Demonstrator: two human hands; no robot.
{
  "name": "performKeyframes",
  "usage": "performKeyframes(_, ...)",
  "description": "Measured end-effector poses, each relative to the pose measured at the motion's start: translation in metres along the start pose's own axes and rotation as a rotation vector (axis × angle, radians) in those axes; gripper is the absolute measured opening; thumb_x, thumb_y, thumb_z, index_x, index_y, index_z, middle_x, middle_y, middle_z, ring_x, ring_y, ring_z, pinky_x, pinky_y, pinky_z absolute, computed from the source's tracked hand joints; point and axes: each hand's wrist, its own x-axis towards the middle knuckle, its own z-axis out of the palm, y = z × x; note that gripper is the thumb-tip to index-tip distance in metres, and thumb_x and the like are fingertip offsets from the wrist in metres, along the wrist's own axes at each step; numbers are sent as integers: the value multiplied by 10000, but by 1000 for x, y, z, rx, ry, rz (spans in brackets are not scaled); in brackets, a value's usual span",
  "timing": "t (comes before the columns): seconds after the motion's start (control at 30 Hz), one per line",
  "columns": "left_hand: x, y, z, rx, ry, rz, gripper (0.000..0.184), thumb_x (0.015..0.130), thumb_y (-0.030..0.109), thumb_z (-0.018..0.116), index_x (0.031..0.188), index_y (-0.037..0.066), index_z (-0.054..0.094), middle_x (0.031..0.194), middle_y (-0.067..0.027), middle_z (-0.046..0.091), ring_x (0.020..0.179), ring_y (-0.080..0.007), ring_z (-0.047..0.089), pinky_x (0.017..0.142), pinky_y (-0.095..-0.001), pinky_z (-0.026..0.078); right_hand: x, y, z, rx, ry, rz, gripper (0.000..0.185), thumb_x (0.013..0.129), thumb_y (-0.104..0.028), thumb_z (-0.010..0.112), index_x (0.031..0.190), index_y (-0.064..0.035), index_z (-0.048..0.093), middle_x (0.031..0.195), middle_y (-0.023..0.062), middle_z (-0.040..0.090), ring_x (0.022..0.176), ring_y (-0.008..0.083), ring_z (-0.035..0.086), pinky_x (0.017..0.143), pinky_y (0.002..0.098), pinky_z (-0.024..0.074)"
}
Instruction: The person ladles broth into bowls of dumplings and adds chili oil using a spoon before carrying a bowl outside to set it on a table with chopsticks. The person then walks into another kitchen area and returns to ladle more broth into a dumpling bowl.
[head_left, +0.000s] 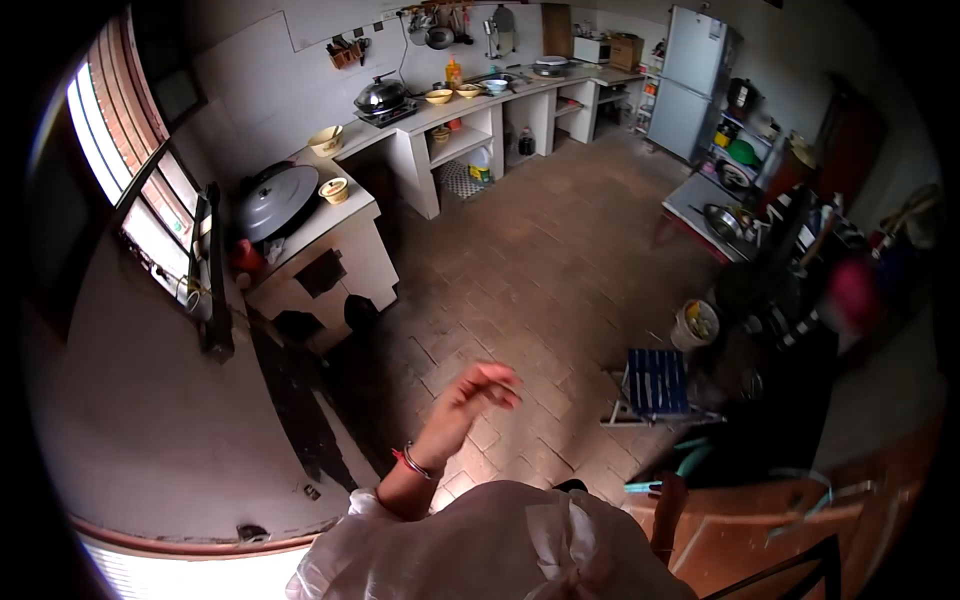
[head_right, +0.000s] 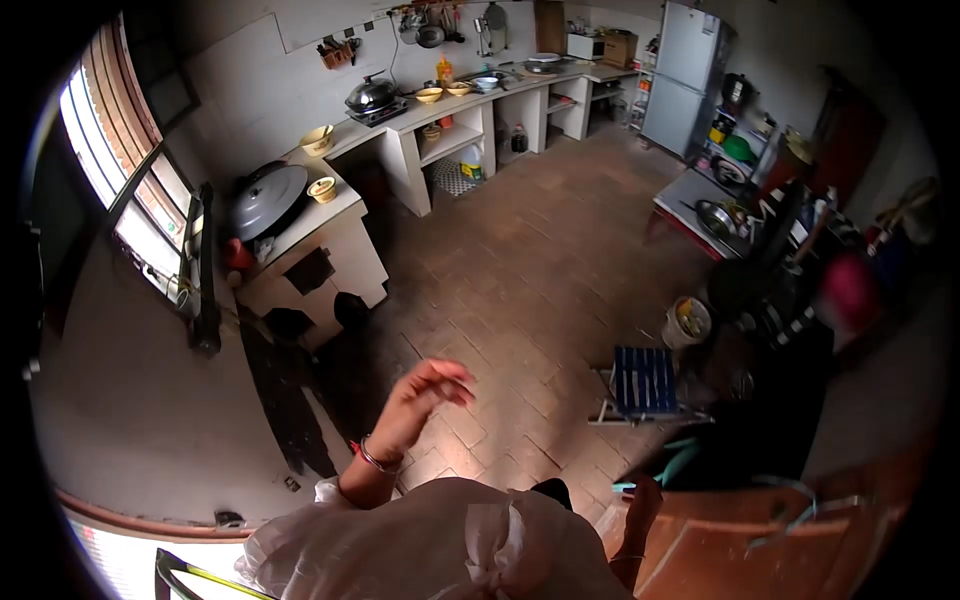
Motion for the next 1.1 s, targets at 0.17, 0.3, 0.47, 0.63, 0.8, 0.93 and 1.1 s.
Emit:
performKeyframes(0.17,108,-38,-4,382,-138,-81,245,951,-21,493,1191,-19,547,1099,-91,621,967,-159,613,868,-296,476,142,10,46,-128,-228,7,180,938,-159,525,977,-13,624,832,88,672,625,153,638,497,274,505)
performKeyframes(0.3,213,-69,-7,170,78,-116,211,956,38,502,1151,-18,556,1011,-109,645,929,-176,616,852,-305,484,291,-19,91,-302,-329,-256,190,934,-128,514,1019,3,622,823,119,679,642,186,652,555,297,518)
performKeyframes(0.47,337,-57,25,-101,170,-280,233,983,123,486,1168,-10,534,1029,-114,636,940,-195,619,847,-317,496,441,-75,133,-437,-335,-311,198,927,-134,528,1031,8,619,826,159,679,671,223,674,617,334,528)
performKeyframes(0.63,432,-73,5,58,337,-218,208,967,79,498,1144,-23,540,1001,-133,641,904,-204,628,817,-314,511,547,-103,184,-622,-389,-369,182,921,-144,516,943,-3,629,880,214,657,837,339,660,718,407,514)
performKeyframes(0.8,528,-109,-51,62,442,-281,227,956,90,510,1149,-27,537,975,-133,659,858,-206,644,779,-312,516,630,-128,284,-277,-488,-228,162,903,-158,568,940,-16,636,743,145,675,660,234,670,597,345,517)
performKeyframes(0.93,619,-124,-120,23,523,-203,213,960,88,499,1140,-22,532,963,-130,661,850,-204,649,774,-310,518,714,-162,387,-282,-551,-329,167,914,-141,554,975,-13,642,791,94,691,676,165,659,602,280,526)
performKeyframes(1.1,753,-120,-213,-108,631,-128,189,957,98,503,1114,2,547,926,-103,661,808,-198,649,760,-311,518,796,-263,523,-451,-695,-487,185,906,-175,557,979,-23,632,818,142,687,748,260,680,657,355,523)
